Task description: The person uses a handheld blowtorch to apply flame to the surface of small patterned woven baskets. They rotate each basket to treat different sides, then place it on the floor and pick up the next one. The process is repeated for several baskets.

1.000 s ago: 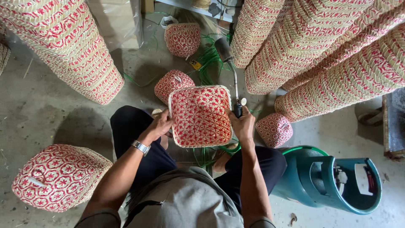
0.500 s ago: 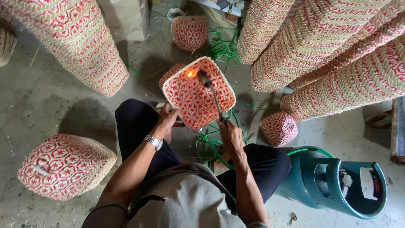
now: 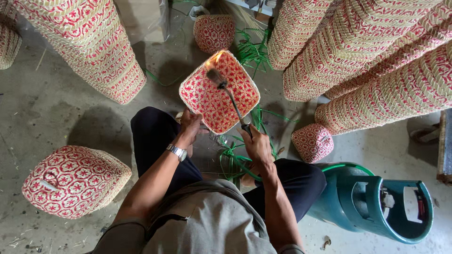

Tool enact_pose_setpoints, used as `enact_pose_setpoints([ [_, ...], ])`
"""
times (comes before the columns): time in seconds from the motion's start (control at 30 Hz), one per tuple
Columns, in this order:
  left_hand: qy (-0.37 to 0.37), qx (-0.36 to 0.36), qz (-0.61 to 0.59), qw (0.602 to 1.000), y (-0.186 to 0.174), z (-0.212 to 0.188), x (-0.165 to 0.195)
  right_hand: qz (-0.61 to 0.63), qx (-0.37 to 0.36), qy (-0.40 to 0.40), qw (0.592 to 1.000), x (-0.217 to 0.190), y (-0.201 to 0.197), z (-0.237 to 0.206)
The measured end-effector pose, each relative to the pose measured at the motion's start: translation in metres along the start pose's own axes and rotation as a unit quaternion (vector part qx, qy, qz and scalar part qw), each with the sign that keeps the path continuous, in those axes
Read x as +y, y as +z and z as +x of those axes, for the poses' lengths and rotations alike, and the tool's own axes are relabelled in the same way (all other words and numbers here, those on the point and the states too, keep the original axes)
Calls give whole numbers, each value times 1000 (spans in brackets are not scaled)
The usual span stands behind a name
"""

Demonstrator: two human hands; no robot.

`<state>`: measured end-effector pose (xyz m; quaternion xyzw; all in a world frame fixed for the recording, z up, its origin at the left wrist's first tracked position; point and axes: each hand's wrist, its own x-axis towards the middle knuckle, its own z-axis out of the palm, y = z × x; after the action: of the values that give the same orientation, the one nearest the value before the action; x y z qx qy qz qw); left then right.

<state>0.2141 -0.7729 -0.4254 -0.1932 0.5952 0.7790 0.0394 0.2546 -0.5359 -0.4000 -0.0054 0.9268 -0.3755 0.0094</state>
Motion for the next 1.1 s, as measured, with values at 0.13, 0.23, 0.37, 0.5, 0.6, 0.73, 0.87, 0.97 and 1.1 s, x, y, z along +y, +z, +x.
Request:
enact_pose_setpoints([
  [0.13,33,40,32,998,1,-3,2,-44,2,15,999,1,8,4],
  [0.23,51,43,23,997,-5,3,5,-39,-27,-42,998,2,13,4],
  [0.37,-147,-142,-199,958,-18,20,13,-46,13,-19,999,-4,17,6],
  [0.5,47,30,-34,998,-14,14,8,-17,-54,-44,997,-14,9,5],
  [0.6,91,44,-28,995,-11,6,6,-36,-56,-30,997,-26,6,5],
  [0.73,129,40,-55,989,-18,10,10,-46,-49,-19,998,-34,-3,2],
  [0.87,170,52,-50,983,-25,22,9,-6,-89,-55,995,-37,-10,-2],
  [0.97,206,-22,-215,954,-27,28,6,-34,-68,-8,997,-40,-10,-1],
  [1.1,235,13,-154,959,-24,29,5,-18,-88,-43,995,-41,-11,-2],
])
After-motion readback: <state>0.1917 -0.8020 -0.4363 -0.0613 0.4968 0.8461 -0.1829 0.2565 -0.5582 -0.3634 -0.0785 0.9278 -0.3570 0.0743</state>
